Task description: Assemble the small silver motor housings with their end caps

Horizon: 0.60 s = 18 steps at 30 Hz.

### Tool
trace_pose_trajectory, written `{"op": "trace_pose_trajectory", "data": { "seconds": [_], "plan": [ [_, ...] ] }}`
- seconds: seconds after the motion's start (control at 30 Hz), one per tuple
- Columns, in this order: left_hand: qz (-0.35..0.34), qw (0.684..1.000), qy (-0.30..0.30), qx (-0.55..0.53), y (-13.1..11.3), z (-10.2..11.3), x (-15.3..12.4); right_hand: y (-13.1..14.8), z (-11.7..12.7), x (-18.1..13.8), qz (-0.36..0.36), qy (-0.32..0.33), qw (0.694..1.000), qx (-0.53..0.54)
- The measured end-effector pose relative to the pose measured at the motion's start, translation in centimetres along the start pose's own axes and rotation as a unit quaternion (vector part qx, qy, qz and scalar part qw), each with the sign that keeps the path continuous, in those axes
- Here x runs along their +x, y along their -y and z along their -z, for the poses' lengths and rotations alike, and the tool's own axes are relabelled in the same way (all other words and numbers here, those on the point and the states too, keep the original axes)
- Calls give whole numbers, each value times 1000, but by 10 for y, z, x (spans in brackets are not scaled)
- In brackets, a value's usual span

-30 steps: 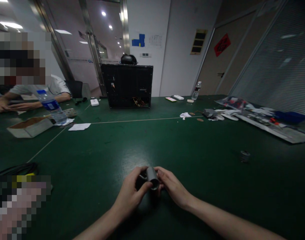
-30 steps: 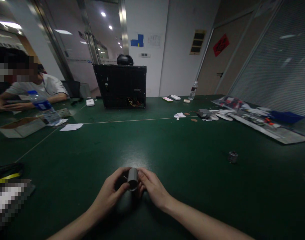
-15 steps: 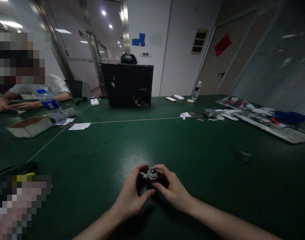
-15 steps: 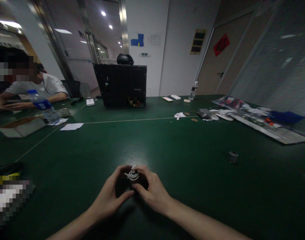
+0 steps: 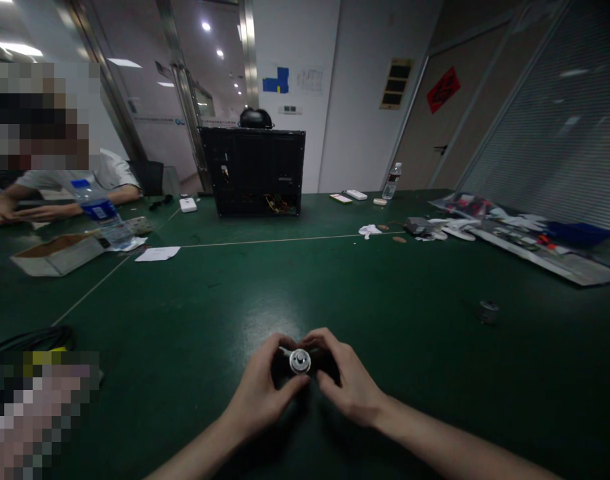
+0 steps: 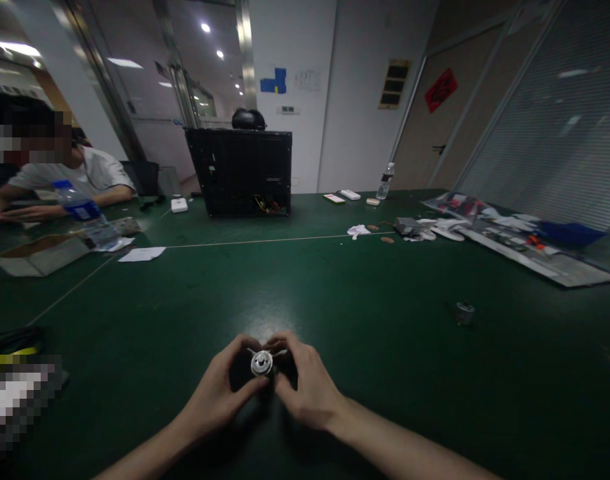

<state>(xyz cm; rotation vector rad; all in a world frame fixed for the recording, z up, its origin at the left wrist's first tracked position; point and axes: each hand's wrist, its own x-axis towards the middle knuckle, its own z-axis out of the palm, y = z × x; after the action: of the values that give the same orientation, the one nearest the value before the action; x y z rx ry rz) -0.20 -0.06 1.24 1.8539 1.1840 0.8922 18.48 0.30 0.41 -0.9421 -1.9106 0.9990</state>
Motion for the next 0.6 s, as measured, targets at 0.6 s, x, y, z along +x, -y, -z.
{"op": "trace_pose_trajectory", "data": {
  "seconds": [0.6],
  "plan": [
    [-14, 999, 53, 0, -2, 0, 1, -2, 0, 5, 28, -53, 998, 16]
  ]
}}
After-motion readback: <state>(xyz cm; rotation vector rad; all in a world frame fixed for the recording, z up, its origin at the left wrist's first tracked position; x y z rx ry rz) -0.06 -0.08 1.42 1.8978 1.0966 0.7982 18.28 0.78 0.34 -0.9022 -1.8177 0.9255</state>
